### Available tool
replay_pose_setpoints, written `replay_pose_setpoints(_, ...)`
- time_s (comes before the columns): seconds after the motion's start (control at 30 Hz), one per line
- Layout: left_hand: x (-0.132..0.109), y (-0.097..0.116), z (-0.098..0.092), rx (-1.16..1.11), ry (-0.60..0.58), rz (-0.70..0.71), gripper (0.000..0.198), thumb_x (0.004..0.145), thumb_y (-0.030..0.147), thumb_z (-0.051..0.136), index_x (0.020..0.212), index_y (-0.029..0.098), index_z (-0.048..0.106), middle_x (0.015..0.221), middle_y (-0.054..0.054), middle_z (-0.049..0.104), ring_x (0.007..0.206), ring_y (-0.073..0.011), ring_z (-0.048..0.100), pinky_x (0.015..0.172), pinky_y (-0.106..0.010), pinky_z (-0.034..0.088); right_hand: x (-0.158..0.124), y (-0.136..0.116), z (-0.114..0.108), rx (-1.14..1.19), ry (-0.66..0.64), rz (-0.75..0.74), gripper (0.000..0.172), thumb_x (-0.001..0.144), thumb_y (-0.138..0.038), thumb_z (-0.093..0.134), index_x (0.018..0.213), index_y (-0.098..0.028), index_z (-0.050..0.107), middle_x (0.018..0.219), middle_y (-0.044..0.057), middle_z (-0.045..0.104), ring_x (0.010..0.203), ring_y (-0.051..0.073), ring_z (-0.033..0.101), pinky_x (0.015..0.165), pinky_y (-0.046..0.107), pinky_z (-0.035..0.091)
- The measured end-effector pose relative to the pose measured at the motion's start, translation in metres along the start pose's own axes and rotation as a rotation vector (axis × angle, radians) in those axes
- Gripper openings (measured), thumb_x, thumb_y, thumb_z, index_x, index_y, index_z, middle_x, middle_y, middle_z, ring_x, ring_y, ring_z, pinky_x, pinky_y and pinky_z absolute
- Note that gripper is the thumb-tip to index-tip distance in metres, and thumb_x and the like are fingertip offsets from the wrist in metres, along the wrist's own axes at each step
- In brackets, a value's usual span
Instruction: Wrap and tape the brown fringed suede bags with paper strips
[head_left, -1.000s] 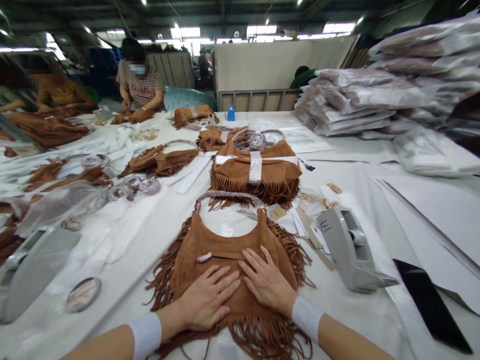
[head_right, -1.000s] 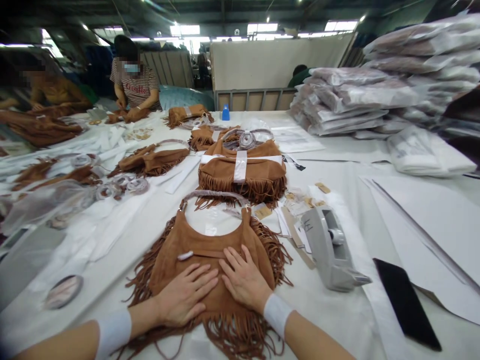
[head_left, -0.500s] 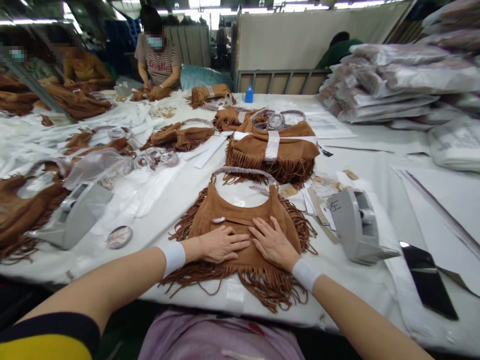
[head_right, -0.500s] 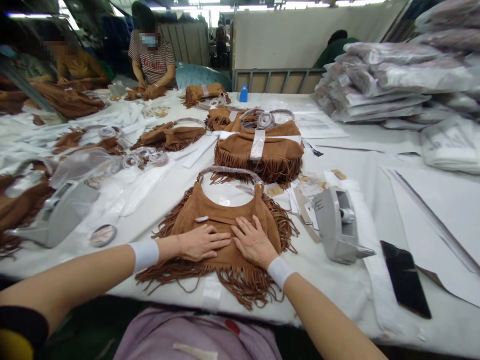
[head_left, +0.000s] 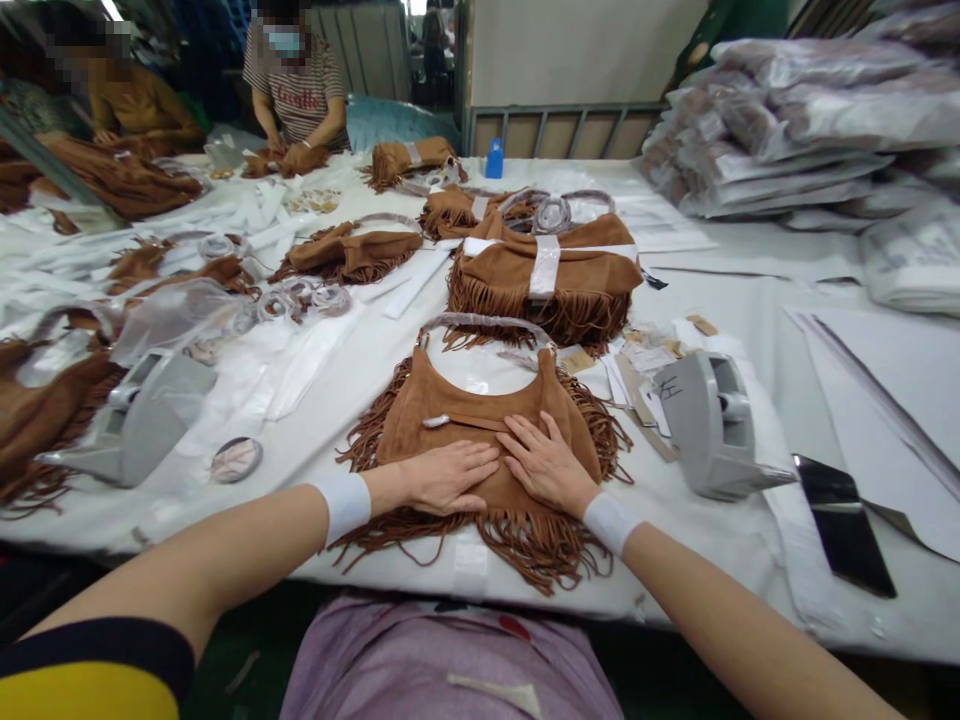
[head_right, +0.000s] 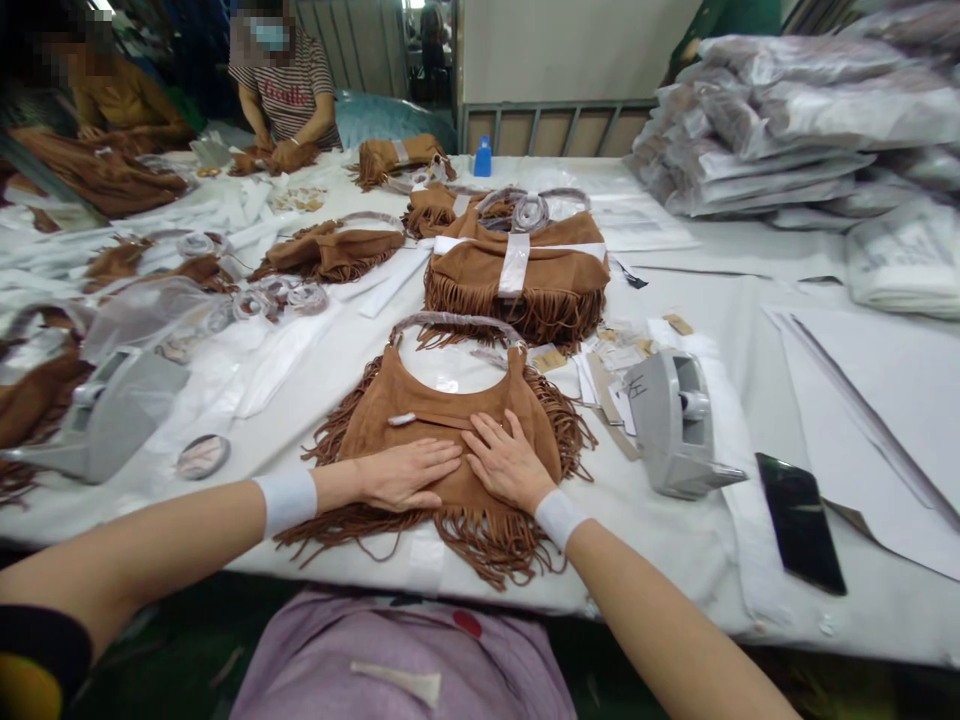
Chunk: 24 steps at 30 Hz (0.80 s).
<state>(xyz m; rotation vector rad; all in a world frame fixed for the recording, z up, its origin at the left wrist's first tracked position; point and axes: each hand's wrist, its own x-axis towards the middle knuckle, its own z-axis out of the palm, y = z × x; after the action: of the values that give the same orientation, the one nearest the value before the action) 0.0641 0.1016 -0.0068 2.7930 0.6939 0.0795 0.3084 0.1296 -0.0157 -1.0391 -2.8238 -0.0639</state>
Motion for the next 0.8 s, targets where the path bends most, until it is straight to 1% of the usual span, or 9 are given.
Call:
replay_pose_setpoints(0.1, -0.005, 0.002, 0.009, 0.006, 0.028, -0.024, 0.067, 0.095, 0.049, 0.036, 0.147, 0.008, 0.028, 0.153, -0.018, 0.029, 0.143, -0.0275, 0.022, 0.116, -0.042, 0.018, 0.000, -0.009, -0.010, -0.003, 0.025, 0.031, 0.038, 0.097, -0.033, 0.040, 0.129, -0.017, 0.054, 0.142, 0.015, 0.047, 0.134, 0.027, 0.038, 0.114, 0.057, 0.012)
replay_pose_setpoints(0.17, -0.007, 0.002, 0.012, 0.006, 0.037, -0.020, 0.065, 0.095, 0.047, 0.035, 0.147, 0.009, 0.027, 0.153, -0.017, 0.029, 0.143, -0.0265, 0.022, 0.117, -0.042, 0.018, -0.005, -0.025, -0.021, 0.005, 0.075, 0.044, 0.043, 0.096, -0.038, 0.042, 0.132, -0.017, 0.051, 0.143, 0.016, 0.046, 0.135, 0.029, 0.035, 0.113, 0.061, 0.006)
replay_pose_setpoints(0.27, -0.009, 0.001, 0.013, -0.001, 0.061, 0.002, 0.062, 0.096, 0.045, 0.036, 0.146, 0.010, 0.029, 0.152, -0.017, 0.031, 0.144, -0.0259, 0.022, 0.117, -0.042, 0.018, -0.022, -0.059, -0.031, 0.029, 0.078, -0.081, 0.056, 0.093, -0.047, 0.046, 0.142, -0.020, 0.039, 0.148, 0.015, 0.039, 0.139, 0.031, 0.029, 0.111, 0.066, -0.001)
replay_pose_setpoints(0.37, -0.009, 0.000, 0.012, -0.009, 0.064, 0.014, 0.062, 0.096, 0.045, 0.034, 0.146, 0.008, 0.029, 0.154, -0.018, 0.027, 0.144, -0.0273, 0.020, 0.117, -0.043, 0.018, -0.046, -0.077, -0.025, 0.005, 0.006, -0.156, 0.058, 0.093, -0.038, 0.049, 0.146, -0.026, 0.031, 0.151, 0.012, 0.036, 0.138, 0.029, 0.030, 0.112, 0.063, 0.002)
replay_pose_setpoints(0.43, -0.009, 0.000, 0.014, -0.024, 0.051, 0.005, 0.063, 0.096, 0.045, 0.033, 0.147, 0.008, 0.027, 0.155, -0.018, 0.024, 0.145, -0.0280, 0.018, 0.117, -0.045, 0.019, -0.062, -0.073, -0.015, -0.033, -0.030, -0.121, 0.055, 0.093, -0.027, 0.049, 0.145, -0.027, 0.032, 0.150, 0.009, 0.038, 0.137, 0.025, 0.033, 0.113, 0.057, 0.009)
replay_pose_setpoints(0.5, -0.008, 0.001, 0.015, -0.041, 0.040, -0.016, 0.063, 0.096, 0.045, 0.034, 0.148, 0.010, 0.026, 0.155, -0.016, 0.023, 0.145, -0.0276, 0.017, 0.116, -0.044, 0.020, -0.078, -0.061, -0.006, -0.066, -0.054, -0.097, 0.054, 0.092, -0.021, 0.047, 0.144, -0.028, 0.035, 0.149, 0.006, 0.040, 0.135, 0.023, 0.035, 0.113, 0.051, 0.016)
replay_pose_setpoints(0.6, -0.008, 0.005, 0.013, -0.052, 0.038, -0.058, 0.063, 0.095, 0.045, 0.036, 0.148, 0.011, 0.026, 0.155, -0.016, 0.023, 0.144, -0.0283, 0.019, 0.115, -0.045, 0.022, -0.097, -0.039, 0.000, -0.113, -0.023, -0.128, 0.056, 0.088, -0.016, 0.046, 0.142, -0.026, 0.039, 0.148, 0.005, 0.041, 0.135, 0.022, 0.037, 0.111, 0.047, 0.021)
replay_pose_setpoints(0.7, -0.008, 0.009, 0.005, -0.036, 0.067, -0.054, 0.063, 0.096, 0.046, 0.035, 0.147, 0.011, 0.028, 0.153, -0.017, 0.028, 0.142, -0.0282, 0.025, 0.113, -0.046, 0.027, -0.106, -0.021, 0.006, -0.214, 0.081, -0.206, 0.062, 0.078, -0.009, 0.045, 0.139, -0.024, 0.045, 0.147, 0.003, 0.044, 0.135, 0.022, 0.037, 0.112, 0.045, 0.020)
replay_pose_setpoints(0.8, -0.007, 0.009, -0.002, 0.016, 0.106, -0.029, 0.064, 0.096, 0.049, 0.033, 0.146, 0.009, 0.030, 0.152, -0.016, 0.033, 0.140, -0.0268, 0.031, 0.110, -0.043, 0.034, -0.105, -0.006, 0.024, -0.279, 0.292, -0.294, 0.060, 0.077, -0.009, 0.043, 0.134, -0.028, 0.051, 0.141, -0.002, 0.051, 0.138, 0.019, 0.034, 0.116, 0.042, 0.015)
